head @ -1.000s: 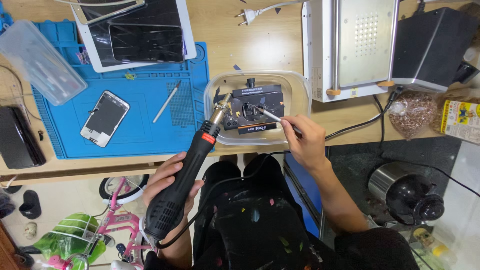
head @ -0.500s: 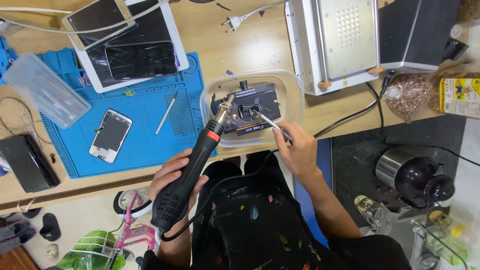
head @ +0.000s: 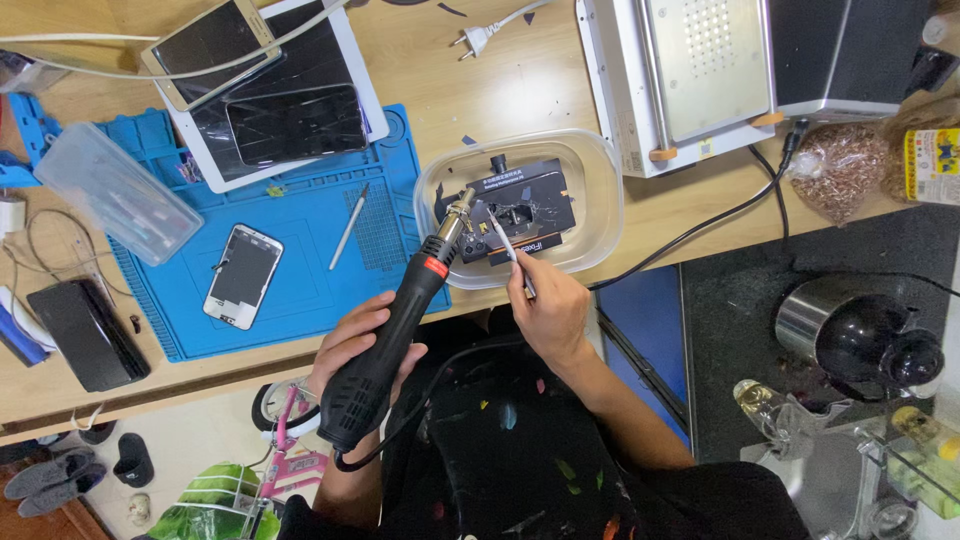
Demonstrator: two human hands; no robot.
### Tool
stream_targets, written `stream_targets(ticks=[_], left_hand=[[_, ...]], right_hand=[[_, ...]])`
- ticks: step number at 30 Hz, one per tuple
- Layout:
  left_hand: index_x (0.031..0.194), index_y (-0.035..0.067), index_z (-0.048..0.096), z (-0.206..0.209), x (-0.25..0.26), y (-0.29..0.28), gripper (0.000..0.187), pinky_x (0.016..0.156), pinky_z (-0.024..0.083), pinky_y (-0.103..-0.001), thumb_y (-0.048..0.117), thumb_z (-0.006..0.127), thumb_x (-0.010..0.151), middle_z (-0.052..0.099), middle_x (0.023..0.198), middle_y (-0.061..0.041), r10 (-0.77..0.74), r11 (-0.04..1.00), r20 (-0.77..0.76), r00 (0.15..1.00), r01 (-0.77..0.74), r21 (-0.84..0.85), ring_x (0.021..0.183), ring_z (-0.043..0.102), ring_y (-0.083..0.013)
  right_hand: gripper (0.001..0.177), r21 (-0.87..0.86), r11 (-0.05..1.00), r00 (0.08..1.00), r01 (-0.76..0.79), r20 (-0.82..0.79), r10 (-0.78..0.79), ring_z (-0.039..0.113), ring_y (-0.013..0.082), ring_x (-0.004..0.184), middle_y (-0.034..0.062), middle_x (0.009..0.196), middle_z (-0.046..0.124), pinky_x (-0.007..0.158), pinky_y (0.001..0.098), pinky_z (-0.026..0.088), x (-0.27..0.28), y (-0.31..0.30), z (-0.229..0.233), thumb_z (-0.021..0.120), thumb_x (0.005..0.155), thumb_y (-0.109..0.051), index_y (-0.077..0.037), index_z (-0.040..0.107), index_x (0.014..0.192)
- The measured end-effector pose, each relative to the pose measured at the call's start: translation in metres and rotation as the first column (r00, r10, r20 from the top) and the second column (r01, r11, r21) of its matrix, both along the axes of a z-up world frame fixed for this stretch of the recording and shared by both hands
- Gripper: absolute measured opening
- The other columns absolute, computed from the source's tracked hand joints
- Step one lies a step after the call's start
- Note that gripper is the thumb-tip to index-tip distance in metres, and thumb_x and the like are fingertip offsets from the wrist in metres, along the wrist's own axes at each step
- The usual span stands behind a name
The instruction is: The person uses a heat gun and a metal tool to work on a small electronic component placed in a plastic container. They repeatedly apply heat and scrape the surface of the component throughout the clip.
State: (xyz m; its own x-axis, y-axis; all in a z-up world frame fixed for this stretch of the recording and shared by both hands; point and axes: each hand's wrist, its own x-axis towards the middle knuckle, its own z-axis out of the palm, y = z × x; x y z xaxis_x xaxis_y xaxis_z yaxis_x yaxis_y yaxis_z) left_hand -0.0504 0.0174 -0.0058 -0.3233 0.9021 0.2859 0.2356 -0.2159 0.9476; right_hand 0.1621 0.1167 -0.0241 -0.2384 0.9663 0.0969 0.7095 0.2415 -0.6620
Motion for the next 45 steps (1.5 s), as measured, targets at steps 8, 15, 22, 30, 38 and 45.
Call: stream_targets(ticks=[8, 15, 22, 30, 38, 45], left_hand=[[0.120, 0.010, 0.052, -0.003, -0.003, 0.005, 0.054, 0.105, 0.063, -0.049, 0.012, 0.090, 0.081, 0.066, 0.123, -0.015, 0.008, 1.000, 0.016, 1.000, -0.008, 0.019, 0.124, 0.068, -0.0400], [0.117, 0.009, 0.053, -0.002, -0.005, 0.009, 0.051, 0.105, 0.063, -0.048, 0.011, 0.089, 0.081, 0.066, 0.123, -0.015, 0.013, 0.999, 0.033, 0.999, -0.014, 0.034, 0.124, 0.068, -0.0401], [0.118, 0.009, 0.053, 0.003, -0.008, 0.007, 0.052, 0.106, 0.063, -0.047, 0.012, 0.089, 0.081, 0.066, 0.124, -0.015, 0.003, 1.000, 0.017, 1.000, -0.003, 0.012, 0.125, 0.067, -0.0395], [0.118, 0.009, 0.055, 0.001, -0.010, 0.009, 0.050, 0.106, 0.062, -0.047, 0.010, 0.089, 0.081, 0.066, 0.125, -0.015, 0.016, 0.999, 0.054, 0.998, -0.018, 0.033, 0.125, 0.067, -0.0398], [0.119, 0.009, 0.055, 0.002, -0.012, 0.007, 0.051, 0.109, 0.061, -0.047, 0.008, 0.089, 0.081, 0.067, 0.125, -0.015, 0.030, 0.998, 0.085, 0.996, -0.034, 0.048, 0.128, 0.067, -0.0391], [0.118, 0.009, 0.054, 0.004, -0.014, 0.003, 0.051, 0.109, 0.060, -0.047, 0.007, 0.089, 0.081, 0.066, 0.125, -0.016, 0.036, 0.998, 0.062, 0.997, -0.039, 0.052, 0.127, 0.066, -0.0398]], right_hand=[[0.017, 0.005, 0.999, 0.999, -0.032, -0.020, 0.032, 0.063, 0.0239, 0.057, 0.0087, 0.076, 0.067, 0.053, 0.0353, 0.047, -0.009, -0.009, -0.001, 0.075, 0.090, -0.003, -0.002, 0.073, 0.107], [0.014, 0.006, 0.999, 0.998, 0.038, 0.059, -0.039, 0.069, 0.0283, 0.066, 0.0105, 0.085, 0.072, 0.058, 0.0364, 0.051, -0.007, -0.003, -0.007, 0.074, 0.093, -0.007, -0.005, 0.072, 0.107], [0.016, 0.029, 0.994, 0.993, 0.109, 0.033, -0.110, 0.070, 0.0287, 0.069, 0.0138, 0.090, 0.072, 0.059, 0.0358, 0.053, -0.003, -0.005, -0.010, 0.071, 0.095, -0.003, 0.000, 0.071, 0.111], [0.015, 0.070, 0.982, 0.984, 0.175, 0.022, -0.177, 0.067, 0.0256, 0.065, 0.0129, 0.084, 0.070, 0.060, 0.0343, 0.052, 0.009, 0.001, 0.001, 0.073, 0.095, -0.001, 0.000, 0.072, 0.110], [0.012, 0.045, 0.989, 0.990, 0.138, 0.001, -0.139, 0.068, 0.0223, 0.064, 0.0114, 0.083, 0.071, 0.058, 0.0324, 0.052, 0.009, 0.000, 0.006, 0.072, 0.093, -0.003, -0.003, 0.072, 0.104], [0.015, -0.283, 0.934, 0.919, 0.220, -0.262, -0.296, 0.061, 0.0072, 0.068, 0.0042, 0.083, 0.068, 0.059, 0.0250, 0.046, 0.022, 0.016, 0.004, 0.057, 0.106, -0.008, -0.002, 0.065, 0.117]])
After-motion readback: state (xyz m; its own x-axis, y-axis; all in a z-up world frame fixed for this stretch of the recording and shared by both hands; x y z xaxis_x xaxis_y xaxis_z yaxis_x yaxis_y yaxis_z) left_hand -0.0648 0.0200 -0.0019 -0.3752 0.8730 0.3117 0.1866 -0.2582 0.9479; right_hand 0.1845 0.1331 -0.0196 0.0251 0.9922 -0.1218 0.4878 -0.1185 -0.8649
